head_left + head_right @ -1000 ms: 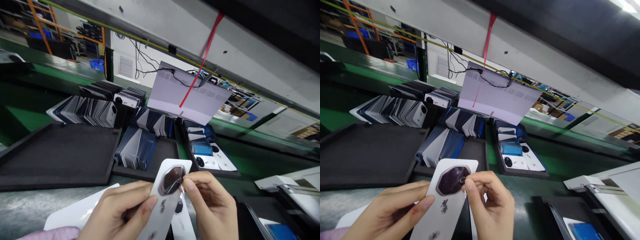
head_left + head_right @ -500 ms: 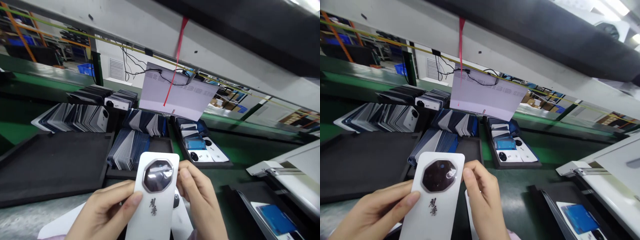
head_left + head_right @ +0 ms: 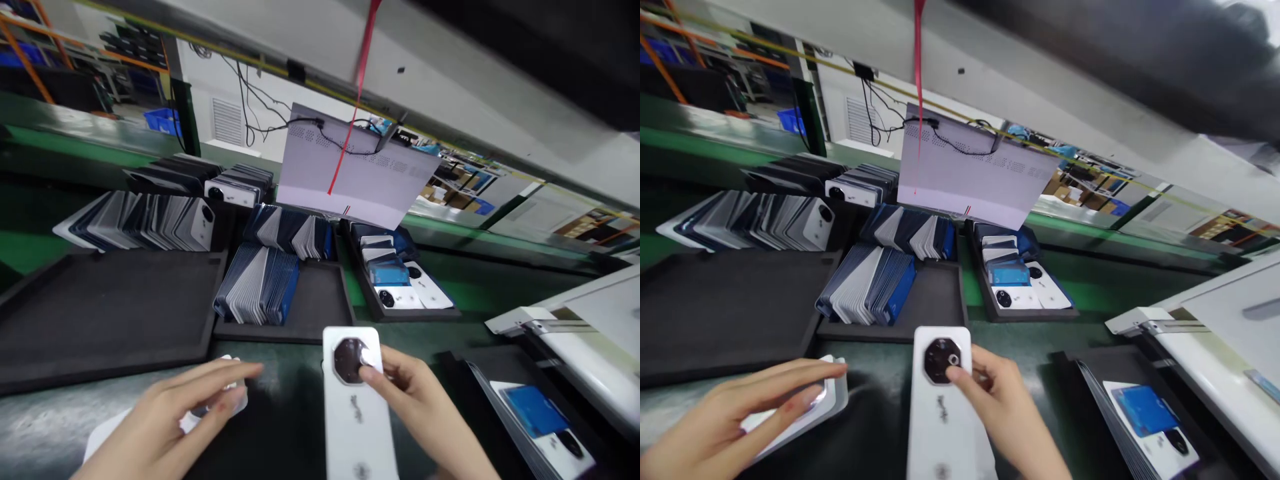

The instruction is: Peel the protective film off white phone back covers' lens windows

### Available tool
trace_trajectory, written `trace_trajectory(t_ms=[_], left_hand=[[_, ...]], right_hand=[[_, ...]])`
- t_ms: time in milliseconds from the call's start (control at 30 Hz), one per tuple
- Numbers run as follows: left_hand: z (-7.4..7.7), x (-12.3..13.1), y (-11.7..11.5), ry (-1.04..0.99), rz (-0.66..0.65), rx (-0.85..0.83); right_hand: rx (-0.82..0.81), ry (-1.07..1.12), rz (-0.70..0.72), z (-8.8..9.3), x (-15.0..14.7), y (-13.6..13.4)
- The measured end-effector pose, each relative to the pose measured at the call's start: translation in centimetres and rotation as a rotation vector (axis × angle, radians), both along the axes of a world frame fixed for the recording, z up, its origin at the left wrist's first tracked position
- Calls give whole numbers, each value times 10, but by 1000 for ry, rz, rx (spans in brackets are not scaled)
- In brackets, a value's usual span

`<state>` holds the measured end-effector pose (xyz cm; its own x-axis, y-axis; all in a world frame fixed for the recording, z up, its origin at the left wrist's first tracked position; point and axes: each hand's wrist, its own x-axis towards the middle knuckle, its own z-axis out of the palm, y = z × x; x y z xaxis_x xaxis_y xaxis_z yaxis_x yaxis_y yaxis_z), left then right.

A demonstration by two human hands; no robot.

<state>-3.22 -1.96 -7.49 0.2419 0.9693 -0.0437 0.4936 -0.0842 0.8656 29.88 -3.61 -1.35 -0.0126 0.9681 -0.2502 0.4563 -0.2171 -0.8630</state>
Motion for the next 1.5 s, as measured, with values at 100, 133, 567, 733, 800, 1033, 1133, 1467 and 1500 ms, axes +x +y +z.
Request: trace_trajectory(t_ms=[100,133,567,733,800,1033,1133,1467,1500], left_hand=[[-53,-47,-6,266,84,113],[-68,-59,-9,344,70,129],[-65,-64,-1,400,132,56],[-56,-58,-1,369,120,1],[-56,-56,-2,355,87,-24],[-31,-53,2,280,109,-101],[-3,-45,4,151,104,-178],[77,47,15,-697,5,-308],[79,55,17,-740,-13,-306]], right_hand=[[-142,-59,-9,-32,40,-8],[-181,-75,-18,-45,48,-10],[-246,-580,-193,-105,58,-6],[-252,-680,-126,-104,44,-6],[-207,-715,-121,-100,35,-6],[106,-736,-145,-56,-11,1],[258,-624,-19,-43,-49,0],[355,269,61,-5,-84,15],[372,322,28,-1,-77,15]])
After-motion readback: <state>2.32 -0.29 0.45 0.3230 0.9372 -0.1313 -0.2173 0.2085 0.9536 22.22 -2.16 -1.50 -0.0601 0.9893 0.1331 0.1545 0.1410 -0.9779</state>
